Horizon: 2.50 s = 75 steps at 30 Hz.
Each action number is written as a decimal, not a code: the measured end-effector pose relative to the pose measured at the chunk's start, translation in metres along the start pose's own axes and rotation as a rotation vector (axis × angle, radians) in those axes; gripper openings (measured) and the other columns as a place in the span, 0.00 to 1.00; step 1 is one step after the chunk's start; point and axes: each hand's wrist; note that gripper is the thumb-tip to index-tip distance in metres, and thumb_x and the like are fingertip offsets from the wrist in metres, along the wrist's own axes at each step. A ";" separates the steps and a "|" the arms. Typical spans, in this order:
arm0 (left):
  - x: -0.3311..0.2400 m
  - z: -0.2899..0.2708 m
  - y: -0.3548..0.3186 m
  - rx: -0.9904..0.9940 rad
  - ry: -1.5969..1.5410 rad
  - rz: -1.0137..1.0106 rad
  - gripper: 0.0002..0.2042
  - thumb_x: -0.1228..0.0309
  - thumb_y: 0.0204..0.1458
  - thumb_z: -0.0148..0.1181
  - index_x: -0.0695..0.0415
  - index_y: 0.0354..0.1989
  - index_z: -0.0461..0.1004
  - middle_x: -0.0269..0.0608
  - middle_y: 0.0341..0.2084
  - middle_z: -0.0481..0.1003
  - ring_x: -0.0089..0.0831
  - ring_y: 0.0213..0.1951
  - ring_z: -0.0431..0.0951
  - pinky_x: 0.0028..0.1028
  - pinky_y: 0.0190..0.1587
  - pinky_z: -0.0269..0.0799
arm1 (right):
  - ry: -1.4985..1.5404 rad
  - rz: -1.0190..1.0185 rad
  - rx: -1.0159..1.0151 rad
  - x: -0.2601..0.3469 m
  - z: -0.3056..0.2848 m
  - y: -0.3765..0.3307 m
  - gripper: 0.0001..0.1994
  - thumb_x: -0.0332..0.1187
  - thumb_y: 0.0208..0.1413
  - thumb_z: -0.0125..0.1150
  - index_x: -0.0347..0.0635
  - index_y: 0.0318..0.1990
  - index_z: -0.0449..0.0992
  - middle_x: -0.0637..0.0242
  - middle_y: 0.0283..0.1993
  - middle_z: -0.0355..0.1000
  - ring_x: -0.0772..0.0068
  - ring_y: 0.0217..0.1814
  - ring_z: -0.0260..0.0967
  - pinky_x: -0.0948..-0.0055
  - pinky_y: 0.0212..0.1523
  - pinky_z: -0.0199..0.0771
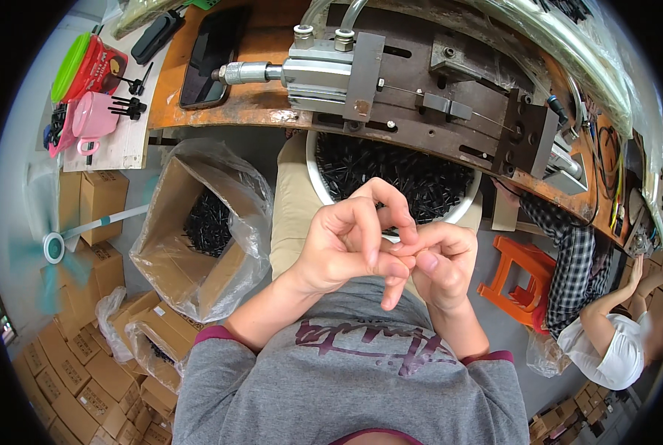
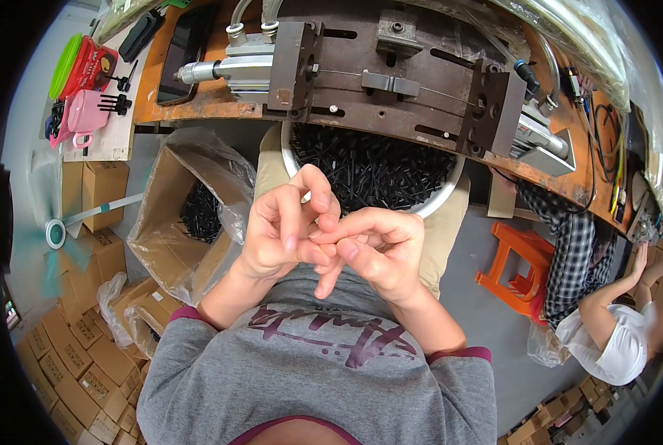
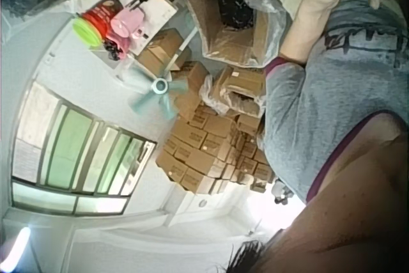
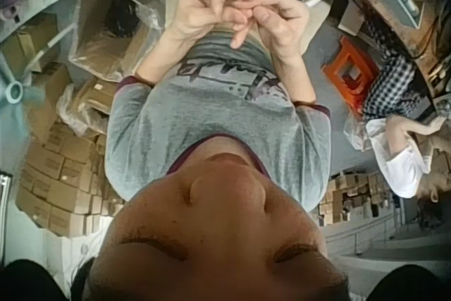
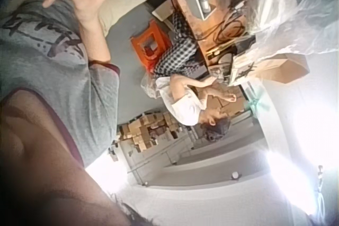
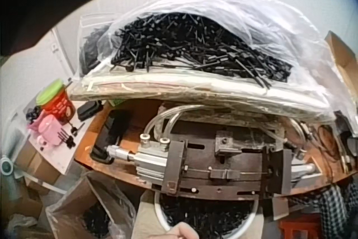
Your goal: Manually assemble small electronic or mechanical parts using a workbench fixture and organizing them into containers.
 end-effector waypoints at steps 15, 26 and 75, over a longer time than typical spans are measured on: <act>-0.004 0.002 0.001 0.028 0.228 0.047 0.22 0.91 0.37 0.68 0.52 0.13 0.61 0.44 0.40 0.67 0.32 0.40 0.77 0.26 0.39 0.82 | 0.095 0.009 -0.109 -0.012 0.000 -0.006 0.10 0.27 0.58 0.49 0.24 0.35 0.72 0.47 0.26 0.74 0.55 0.17 0.74 0.63 0.20 0.81; -0.001 0.000 0.002 0.051 0.284 0.142 0.21 0.91 0.42 0.64 0.56 0.11 0.59 0.52 0.41 0.69 0.35 0.41 0.80 0.21 0.30 0.85 | 0.096 0.022 -0.140 -0.015 0.002 -0.009 0.13 0.31 0.60 0.46 0.26 0.34 0.71 0.51 0.25 0.74 0.58 0.16 0.74 0.63 0.23 0.83; -0.005 0.002 0.001 0.016 -0.056 0.118 0.20 0.93 0.44 0.60 0.55 0.14 0.60 0.53 0.46 0.64 0.37 0.41 0.80 0.25 0.38 0.84 | -0.305 -0.217 -0.140 -0.003 0.013 -0.011 0.09 0.15 0.48 0.64 0.26 0.39 0.76 0.51 0.38 0.76 0.62 0.34 0.79 0.72 0.34 0.81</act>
Point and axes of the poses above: each hand's wrist, its own y-axis towards the middle knuckle, its own z-axis out of the palm, x = y × z
